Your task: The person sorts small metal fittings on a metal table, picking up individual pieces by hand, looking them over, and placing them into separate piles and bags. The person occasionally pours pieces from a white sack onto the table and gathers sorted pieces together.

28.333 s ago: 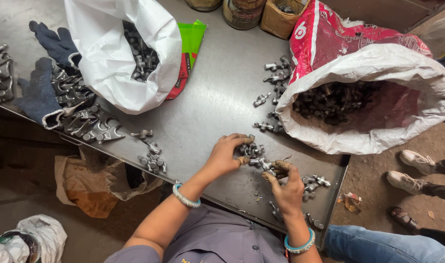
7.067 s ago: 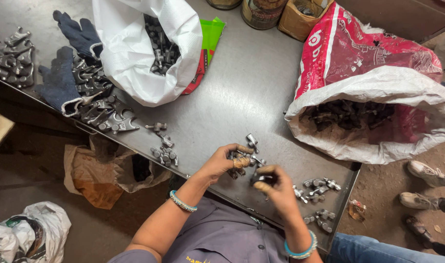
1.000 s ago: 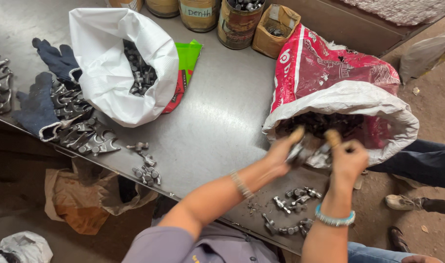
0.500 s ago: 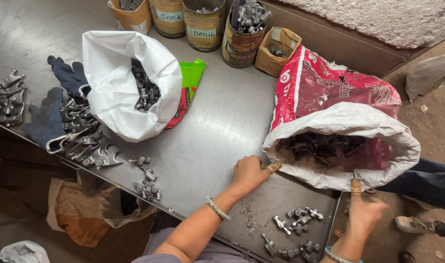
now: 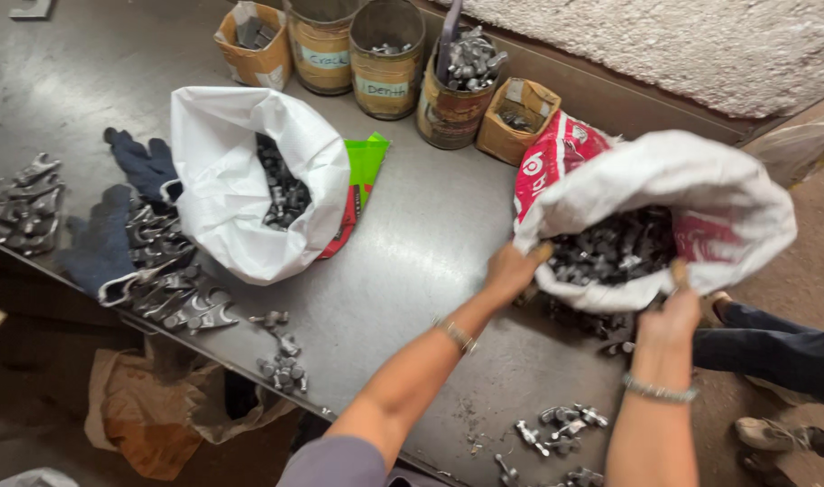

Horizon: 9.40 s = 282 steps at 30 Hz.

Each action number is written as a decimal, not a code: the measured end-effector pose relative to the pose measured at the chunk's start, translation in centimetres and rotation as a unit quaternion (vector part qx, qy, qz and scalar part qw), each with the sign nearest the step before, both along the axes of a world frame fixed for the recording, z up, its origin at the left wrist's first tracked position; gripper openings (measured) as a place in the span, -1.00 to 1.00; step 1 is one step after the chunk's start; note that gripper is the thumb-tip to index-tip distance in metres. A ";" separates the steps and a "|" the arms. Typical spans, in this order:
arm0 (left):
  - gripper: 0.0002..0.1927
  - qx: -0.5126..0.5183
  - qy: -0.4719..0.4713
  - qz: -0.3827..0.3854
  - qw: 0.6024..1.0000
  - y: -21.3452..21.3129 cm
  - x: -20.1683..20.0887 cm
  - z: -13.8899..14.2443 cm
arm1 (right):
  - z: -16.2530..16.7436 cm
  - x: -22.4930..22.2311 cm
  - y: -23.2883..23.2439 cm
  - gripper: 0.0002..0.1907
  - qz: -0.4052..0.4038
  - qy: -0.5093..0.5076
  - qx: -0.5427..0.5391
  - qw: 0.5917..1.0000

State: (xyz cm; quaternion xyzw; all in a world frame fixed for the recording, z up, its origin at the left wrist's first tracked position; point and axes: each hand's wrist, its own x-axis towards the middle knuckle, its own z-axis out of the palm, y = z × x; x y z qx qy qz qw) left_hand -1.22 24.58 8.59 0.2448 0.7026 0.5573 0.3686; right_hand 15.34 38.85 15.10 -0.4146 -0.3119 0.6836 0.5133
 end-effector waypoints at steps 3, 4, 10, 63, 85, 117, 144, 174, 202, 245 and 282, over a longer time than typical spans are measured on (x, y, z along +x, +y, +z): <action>-0.21 0.205 0.106 0.089 0.969 3.5 -2.5 4.8 | 4.5 -1.5 2.3 -0.54 0.176 0.157 0.137 0.962; -0.37 0.136 0.070 0.080 0.985 4.4 -3.3 6.4 | 5.0 -1.2 2.1 -0.52 0.171 0.173 0.138 0.960; -0.38 0.337 0.063 0.069 0.937 6.4 -6.7 9.8 | 7.2 -1.5 4.7 -0.48 0.114 0.184 0.199 0.956; -0.13 -0.109 0.257 -0.002 0.960 -25.2 2.6 -2.1 | -8.0 2.6 -25.9 -0.48 0.265 -0.467 0.511 0.672; -0.47 0.076 0.093 -0.009 0.993 -25.9 5.3 -2.2 | -9.4 4.9 -26.0 -0.72 0.344 -0.120 0.142 0.920; -0.72 0.074 -0.317 0.143 0.934 -24.2 1.0 -7.8 | -9.1 -0.1 -26.9 -0.57 0.320 -0.488 0.356 0.729; -0.83 0.086 -0.306 -0.025 0.948 -23.5 2.5 -7.3 | -8.5 3.0 -24.5 -0.60 0.263 -0.508 0.416 0.706; -0.64 0.118 0.006 -0.027 0.993 -11.5 -9.9 3.7 | -7.8 1.5 -24.6 -0.58 0.267 -0.534 0.456 0.660; -0.66 0.114 -0.460 0.096 0.875 -22.0 5.6 -8.5 | -10.8 3.6 -23.9 -0.68 0.323 -0.336 0.225 0.856; -0.28 -0.097 0.077 -0.072 0.990 -23.5 3.3 -3.8 | -13.1 8.0 -24.1 -0.63 0.330 -0.016 -0.083 0.940; -0.59 0.047 -0.460 -0.011 0.887 -24.7 1.0 -7.0 | -4.3 5.1 -27.6 -0.49 0.328 -0.531 0.443 0.644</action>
